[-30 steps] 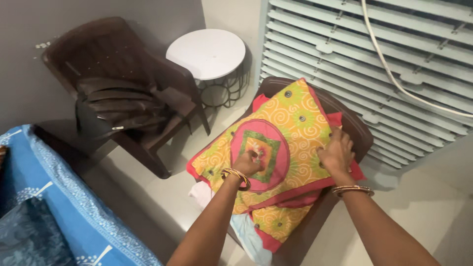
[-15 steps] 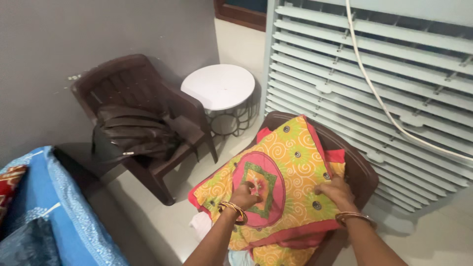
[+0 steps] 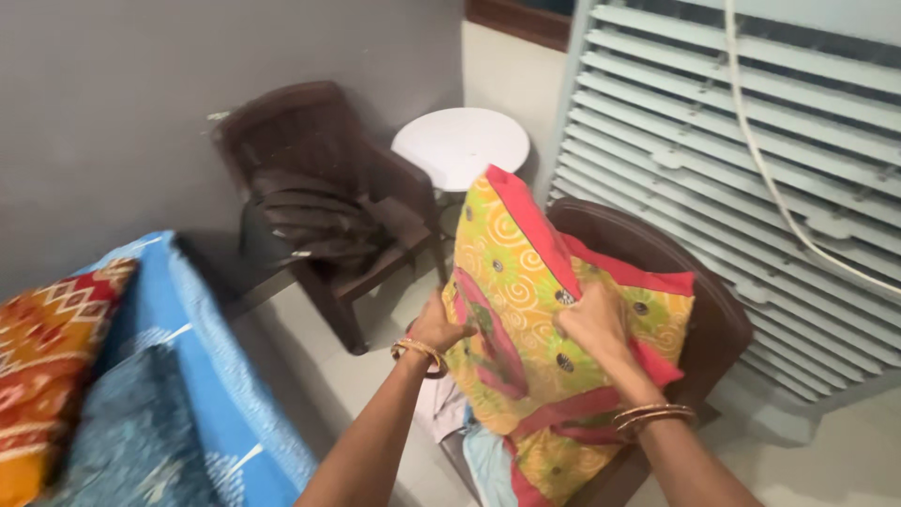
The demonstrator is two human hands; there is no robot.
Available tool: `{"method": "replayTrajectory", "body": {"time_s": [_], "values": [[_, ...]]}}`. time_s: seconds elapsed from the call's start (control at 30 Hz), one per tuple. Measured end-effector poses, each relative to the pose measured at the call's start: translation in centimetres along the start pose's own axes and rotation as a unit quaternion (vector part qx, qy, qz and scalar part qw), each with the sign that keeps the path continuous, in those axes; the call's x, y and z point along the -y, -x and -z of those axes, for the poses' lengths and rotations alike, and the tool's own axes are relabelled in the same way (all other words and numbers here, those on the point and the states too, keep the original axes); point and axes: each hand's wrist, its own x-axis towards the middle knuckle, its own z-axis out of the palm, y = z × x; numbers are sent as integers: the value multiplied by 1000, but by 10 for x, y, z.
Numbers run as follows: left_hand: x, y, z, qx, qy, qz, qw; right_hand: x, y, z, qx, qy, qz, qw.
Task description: The person spreads a blue patterned bedsheet over a mattress, smooths it, and tucks the edges. They then place several colorful pillows on the bed and fold a light blue cloth into a neat rectangle.
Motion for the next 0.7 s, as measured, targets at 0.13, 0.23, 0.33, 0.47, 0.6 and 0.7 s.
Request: {"method": "replayTrajectory", "body": {"time_s": [0.13,0.23,0.33,0.47,0.6,0.7], "values": [[-18,36,62,-116,75,-106,985,79,11,29,39,72,72,994],[-20,64,116,-133,154,-95,974,133,26,34,61,77,137,986],[18,87,164,-111,270,-93,952,188,32,38,86,44,172,980],[91,105,225,-92,277,-136,947,259,44,32,116,56,257,958],[109,154,299,-135,217,24,966,344,36,20,179,23,261,948],[100,193,352,-274,227,38,934,405,30,4,209,12,250,945]]}}
